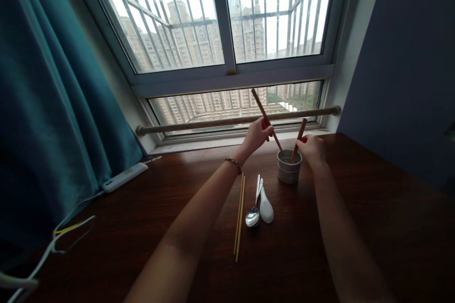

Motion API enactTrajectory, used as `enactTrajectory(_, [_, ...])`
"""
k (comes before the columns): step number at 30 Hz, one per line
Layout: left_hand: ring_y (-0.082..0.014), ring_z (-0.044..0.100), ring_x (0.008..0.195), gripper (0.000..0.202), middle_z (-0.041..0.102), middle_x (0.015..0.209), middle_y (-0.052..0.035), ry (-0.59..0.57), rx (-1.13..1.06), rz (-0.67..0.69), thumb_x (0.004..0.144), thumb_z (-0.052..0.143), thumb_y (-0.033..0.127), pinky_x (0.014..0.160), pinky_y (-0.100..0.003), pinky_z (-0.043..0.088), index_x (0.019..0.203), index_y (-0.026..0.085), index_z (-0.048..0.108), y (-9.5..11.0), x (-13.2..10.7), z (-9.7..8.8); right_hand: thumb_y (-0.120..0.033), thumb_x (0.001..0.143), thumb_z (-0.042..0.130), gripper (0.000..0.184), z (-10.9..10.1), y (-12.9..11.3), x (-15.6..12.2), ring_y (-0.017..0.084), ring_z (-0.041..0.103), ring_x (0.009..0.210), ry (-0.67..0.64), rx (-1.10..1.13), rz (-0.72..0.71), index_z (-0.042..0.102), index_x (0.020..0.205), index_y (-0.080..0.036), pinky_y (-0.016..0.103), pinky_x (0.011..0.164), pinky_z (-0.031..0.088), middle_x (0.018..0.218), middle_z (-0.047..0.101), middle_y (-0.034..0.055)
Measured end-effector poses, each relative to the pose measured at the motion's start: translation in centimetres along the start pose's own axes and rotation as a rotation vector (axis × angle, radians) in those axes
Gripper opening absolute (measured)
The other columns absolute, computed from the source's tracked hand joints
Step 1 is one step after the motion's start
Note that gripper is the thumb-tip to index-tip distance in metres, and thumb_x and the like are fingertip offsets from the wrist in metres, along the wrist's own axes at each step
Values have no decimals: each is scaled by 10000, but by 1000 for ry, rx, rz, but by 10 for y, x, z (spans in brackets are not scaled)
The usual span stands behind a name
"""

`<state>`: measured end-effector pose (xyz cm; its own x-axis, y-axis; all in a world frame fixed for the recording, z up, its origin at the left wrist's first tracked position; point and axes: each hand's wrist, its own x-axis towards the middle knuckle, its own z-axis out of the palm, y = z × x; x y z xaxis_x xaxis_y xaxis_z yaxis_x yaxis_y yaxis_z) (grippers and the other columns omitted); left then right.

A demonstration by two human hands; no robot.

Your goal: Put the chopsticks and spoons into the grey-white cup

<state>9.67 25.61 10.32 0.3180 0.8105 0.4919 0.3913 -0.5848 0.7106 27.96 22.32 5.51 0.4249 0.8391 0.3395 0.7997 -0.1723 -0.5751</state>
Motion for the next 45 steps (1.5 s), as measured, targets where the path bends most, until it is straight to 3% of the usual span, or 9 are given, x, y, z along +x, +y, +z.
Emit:
enactTrajectory(6, [-90, 532, 634, 184, 558, 708, -4, -178, 259, -21, 817, 526, 282, 624, -268, 475, 828, 99, 544, -9, 1, 44, -398, 724, 514, 309, -12, -3, -2, 271, 610, 816, -5, -13, 1, 666, 847, -158, 317, 651, 416, 831, 657, 130])
enactTrajectory(14, [-139, 562, 823, 292, 592, 861, -51, -302, 462, -105, 839, 491, 380, 773, -349, 469, 888, 103, 569, -18, -12, 61, -390, 714, 526, 304, -21, -5, -3, 278, 610, 842, -16, -3, -3, 668, 846, -156, 319, 663, 416, 832, 661, 125])
enactTrajectory(20, [-139, 559, 827, 274, 594, 866, -47, -308, 512, -106, 835, 498, 368, 785, -352, 463, 887, 109, 572, -26, -17, 54, -384, 722, 535, 272, -33, -14, -7, 256, 612, 787, -71, 34, -22, 670, 795, -159, 327, 653, 418, 777, 658, 116])
enactTrajectory(25, [-141, 550, 837, 272, 590, 876, -51, -204, 550, -169, 850, 470, 359, 794, -354, 450, 906, 110, 565, -43, -50, 16, -332, 755, 544, 232, -38, -30, -15, 166, 623, 649, -326, 185, -99, 647, 794, -128, 251, 591, 462, 720, 658, 81])
enactTrajectory(29, [-118, 545, 722, 292, 589, 762, -29, -191, 563, -290, 839, 480, 383, 739, -323, 450, 816, 109, 578, -68, -92, -27, -276, 764, 537, 211, -13, -65, -45, 146, 615, 588, -601, 212, -202, 629, 697, -97, 204, 485, 452, 686, 656, 98])
enactTrajectory(34, [-107, 533, 653, 315, 578, 686, -10, -144, 564, -423, 830, 487, 400, 694, -295, 438, 733, 112, 568, -97, -155, -67, -194, 638, 636, 150, 55, -104, -104, 233, 636, 637, -842, -3, -279, 645, 711, -63, 299, 570, 510, 678, 649, 151])
enactTrajectory(36, [-105, 530, 647, 315, 569, 664, -4, -93, 558, -477, 849, 458, 388, 693, -289, 434, 736, 114, 563, -106, -180, -73, -168, 576, 686, 279, 81, -109, -123, 309, 631, 810, -854, -97, -306, 653, 822, -42, 378, 685, 514, 851, 647, 214])
enactTrajectory(39, [-107, 531, 660, 325, 567, 680, -11, 16, 563, -555, 874, 409, 378, 696, -288, 430, 759, 113, 557, -119, -207, -73, -147, 570, 680, 390, 106, -105, -136, 300, 610, 909, -875, -158, -323, 633, 943, -46, 372, 750, 506, 972, 629, 210])
enactTrajectory(45, [-111, 530, 688, 303, 585, 733, -14, 89, 548, -522, 871, 414, 370, 714, -294, 417, 783, 123, 565, -130, -217, -66, -219, 607, 620, 402, 113, -100, -140, 291, 614, 894, -834, -190, -312, 630, 975, -57, 336, 722, 509, 972, 634, 185])
